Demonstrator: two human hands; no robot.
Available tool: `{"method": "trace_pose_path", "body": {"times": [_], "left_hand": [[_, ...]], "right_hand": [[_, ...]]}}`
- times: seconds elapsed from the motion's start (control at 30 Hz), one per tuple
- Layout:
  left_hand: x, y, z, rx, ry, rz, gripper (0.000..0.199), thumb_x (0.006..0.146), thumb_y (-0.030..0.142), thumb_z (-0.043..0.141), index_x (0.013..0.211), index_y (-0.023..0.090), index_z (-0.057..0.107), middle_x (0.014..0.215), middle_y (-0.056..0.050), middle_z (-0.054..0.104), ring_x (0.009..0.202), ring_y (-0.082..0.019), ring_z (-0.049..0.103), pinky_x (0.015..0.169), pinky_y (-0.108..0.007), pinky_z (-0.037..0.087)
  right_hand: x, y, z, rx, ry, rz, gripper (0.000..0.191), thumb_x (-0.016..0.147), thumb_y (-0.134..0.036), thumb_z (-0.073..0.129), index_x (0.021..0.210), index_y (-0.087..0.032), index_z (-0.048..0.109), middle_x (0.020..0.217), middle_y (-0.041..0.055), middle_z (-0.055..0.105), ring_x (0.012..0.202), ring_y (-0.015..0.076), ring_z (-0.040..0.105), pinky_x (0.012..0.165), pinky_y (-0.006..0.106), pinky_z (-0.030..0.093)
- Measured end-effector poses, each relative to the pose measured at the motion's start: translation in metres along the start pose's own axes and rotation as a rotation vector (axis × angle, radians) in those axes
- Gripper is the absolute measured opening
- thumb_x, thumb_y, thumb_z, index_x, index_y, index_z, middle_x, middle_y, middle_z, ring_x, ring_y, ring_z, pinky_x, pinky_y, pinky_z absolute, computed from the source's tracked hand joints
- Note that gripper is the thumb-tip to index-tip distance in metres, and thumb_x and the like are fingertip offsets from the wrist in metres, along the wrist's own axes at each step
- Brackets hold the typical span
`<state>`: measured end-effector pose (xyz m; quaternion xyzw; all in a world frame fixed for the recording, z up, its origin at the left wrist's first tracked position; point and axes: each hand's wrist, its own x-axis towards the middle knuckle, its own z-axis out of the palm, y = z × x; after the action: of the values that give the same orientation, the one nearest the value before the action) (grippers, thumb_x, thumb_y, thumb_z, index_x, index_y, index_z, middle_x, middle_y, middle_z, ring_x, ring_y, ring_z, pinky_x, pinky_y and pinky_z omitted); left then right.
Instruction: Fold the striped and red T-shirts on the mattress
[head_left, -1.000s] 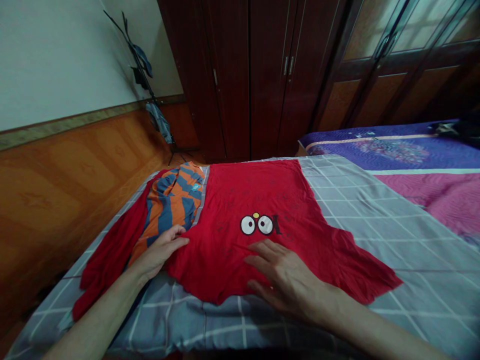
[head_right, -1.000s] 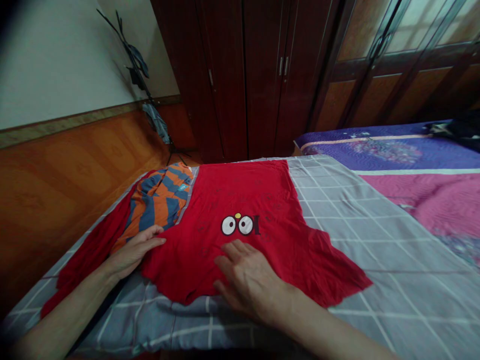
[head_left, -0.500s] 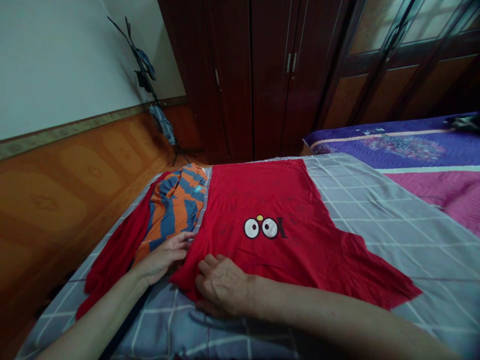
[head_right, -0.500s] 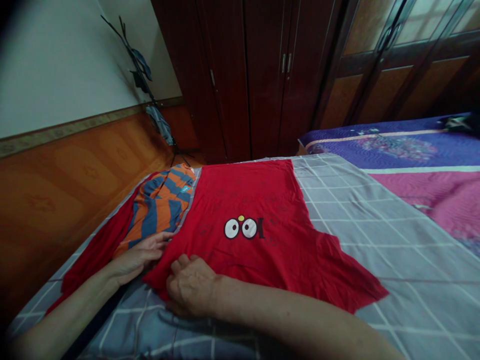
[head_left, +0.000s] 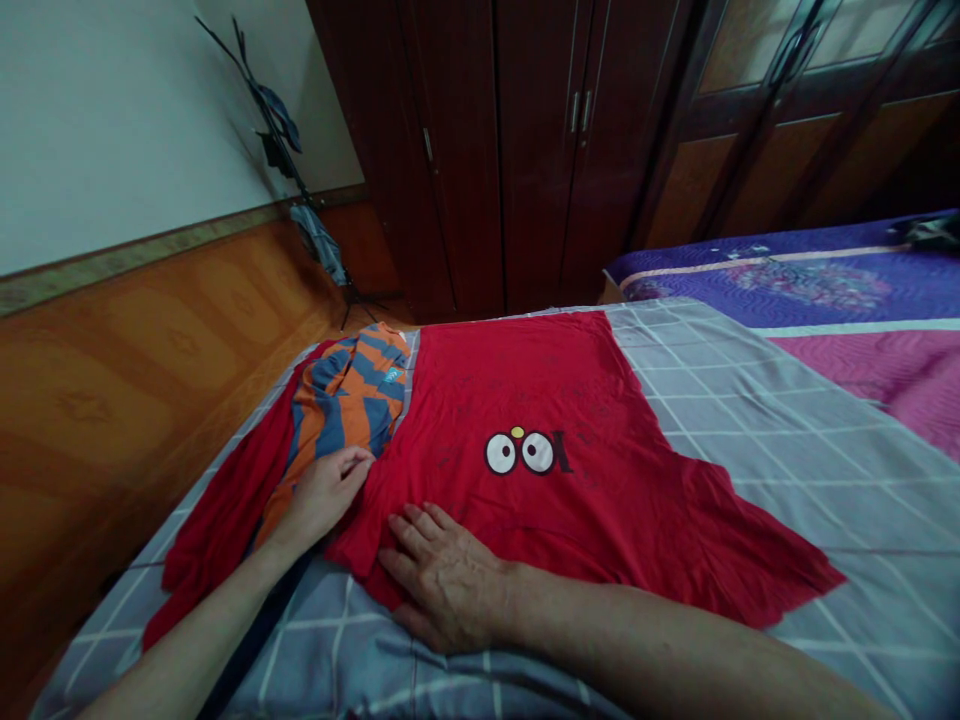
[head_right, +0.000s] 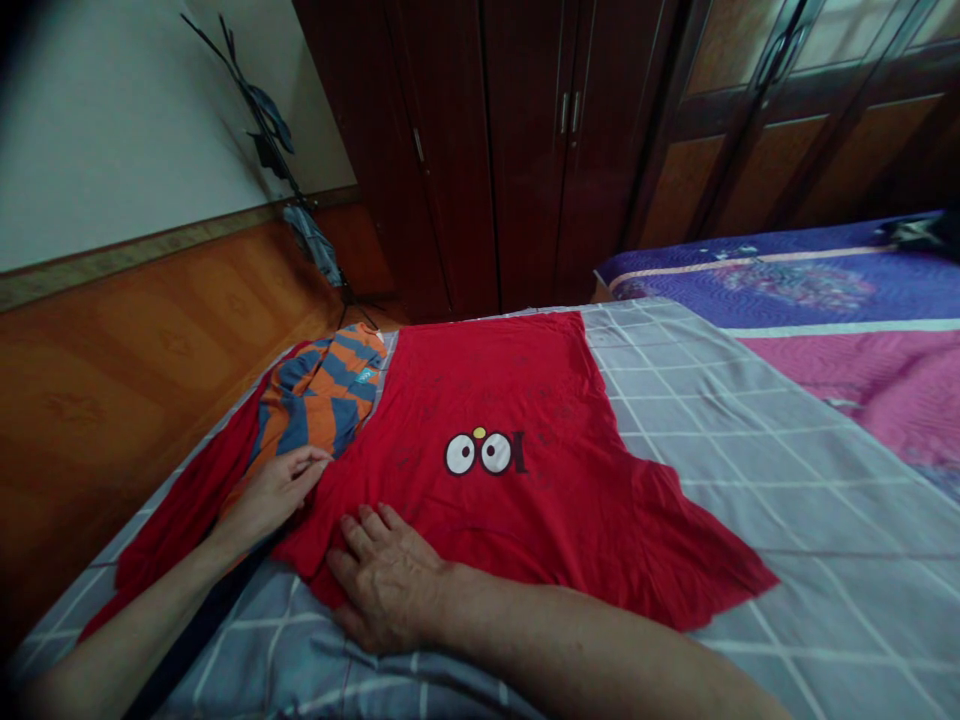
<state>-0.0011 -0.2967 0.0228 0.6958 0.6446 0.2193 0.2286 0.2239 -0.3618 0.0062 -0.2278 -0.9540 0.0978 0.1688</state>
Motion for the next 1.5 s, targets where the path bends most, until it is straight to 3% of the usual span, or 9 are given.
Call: {"method": "trace_pose_path", "body": {"times": [0.13,0.33,0.53,0.73,0.87,0.97,1.17,1.37,1.5], "left_hand": [[0.001,-0.007,-0.018,0.285,0.171,-0.002,0.027,0.084,0.041,0.040,0.081,0.021,0.059,0.070,-0.001,0.064,0.064,-0.018,0.059,0.060,-0.026,0.038],[-0.011,-0.004,-0.015,0.225,-0.057,0.027,0.030,0.084,0.046,0.044,0.076,0.022,0.058,0.071,0.000,0.065,0.068,-0.018,0.061,0.061,-0.025,0.038],[-0.017,0.011,-0.006,0.438,-0.073,-0.054,0.035,0.080,0.054,0.049,0.065,0.022,0.053,0.058,0.002,0.058,0.059,-0.017,0.056,0.054,-0.025,0.028],[-0.019,0.020,0.001,0.150,0.036,-0.008,0.024,0.078,0.039,0.051,0.063,0.021,0.046,0.058,0.005,0.051,0.057,-0.013,0.050,0.056,-0.023,0.032],[-0.023,0.026,0.003,-0.330,-0.108,-0.077,0.022,0.075,0.041,0.057,0.077,0.020,0.050,0.063,0.005,0.054,0.060,-0.013,0.053,0.057,-0.022,0.038],[-0.021,0.032,0.006,-0.602,-0.203,-0.179,0.039,0.073,0.038,0.064,0.106,0.020,0.052,0.091,-0.002,0.066,0.086,-0.017,0.062,0.075,-0.026,0.046],[-0.010,0.030,0.010,-0.713,0.020,-0.192,0.062,0.056,0.022,0.069,0.117,0.017,0.056,0.133,-0.012,0.052,0.131,-0.026,0.038,0.106,-0.035,0.031],[-0.025,0.003,0.002,-0.522,-0.028,-0.260,0.073,0.060,0.028,0.063,0.130,0.014,0.049,0.108,-0.011,0.068,0.093,-0.025,0.065,0.085,-0.036,0.049],[-0.038,-0.014,-0.001,-0.300,0.015,-0.244,0.071,0.066,0.043,0.063,0.128,0.011,0.049,0.107,-0.013,0.067,0.077,-0.023,0.066,0.074,-0.036,0.051]], "right_hand": [[-0.001,0.001,0.000,0.039,-0.034,-0.012,0.051,0.091,-0.041,0.041,0.131,-0.010,0.045,0.141,0.0167,0.041,0.129,0.0325,0.035,0.108,0.047,0.025],[0.000,0.002,0.000,0.069,-0.046,-0.009,0.052,0.091,-0.041,0.041,0.133,-0.010,0.044,0.143,0.0165,0.039,0.131,0.0325,0.033,0.108,0.049,0.024],[0.001,0.001,-0.003,0.069,-0.059,-0.005,0.051,0.091,-0.041,0.042,0.131,-0.010,0.046,0.141,0.0174,0.042,0.129,0.0327,0.036,0.108,0.049,0.025],[0.000,0.002,-0.001,0.059,-0.040,-0.006,0.051,0.090,-0.042,0.043,0.130,-0.011,0.047,0.140,0.0163,0.043,0.127,0.0330,0.038,0.107,0.048,0.026],[0.001,0.002,0.000,0.053,-0.033,-0.013,0.050,0.090,-0.041,0.043,0.129,-0.010,0.047,0.138,0.0173,0.045,0.126,0.0327,0.039,0.106,0.049,0.027],[0.001,0.002,0.000,0.055,-0.033,-0.010,0.050,0.090,-0.042,0.044,0.128,-0.011,0.048,0.135,0.0171,0.047,0.126,0.0317,0.039,0.106,0.049,0.027],[0.000,0.002,0.001,0.057,-0.030,-0.015,0.051,0.091,-0.041,0.042,0.131,-0.011,0.047,0.139,0.0172,0.043,0.127,0.0321,0.037,0.106,0.050,0.026],[0.000,0.003,0.001,0.068,-0.029,-0.020,0.051,0.091,-0.041,0.042,0.131,-0.010,0.046,0.140,0.0176,0.042,0.130,0.0316,0.034,0.107,0.050,0.026],[-0.001,0.003,0.000,0.072,-0.038,-0.017,0.051,0.091,-0.041,0.041,0.132,-0.010,0.046,0.140,0.0177,0.042,0.130,0.0318,0.034,0.107,0.049,0.025]]}}
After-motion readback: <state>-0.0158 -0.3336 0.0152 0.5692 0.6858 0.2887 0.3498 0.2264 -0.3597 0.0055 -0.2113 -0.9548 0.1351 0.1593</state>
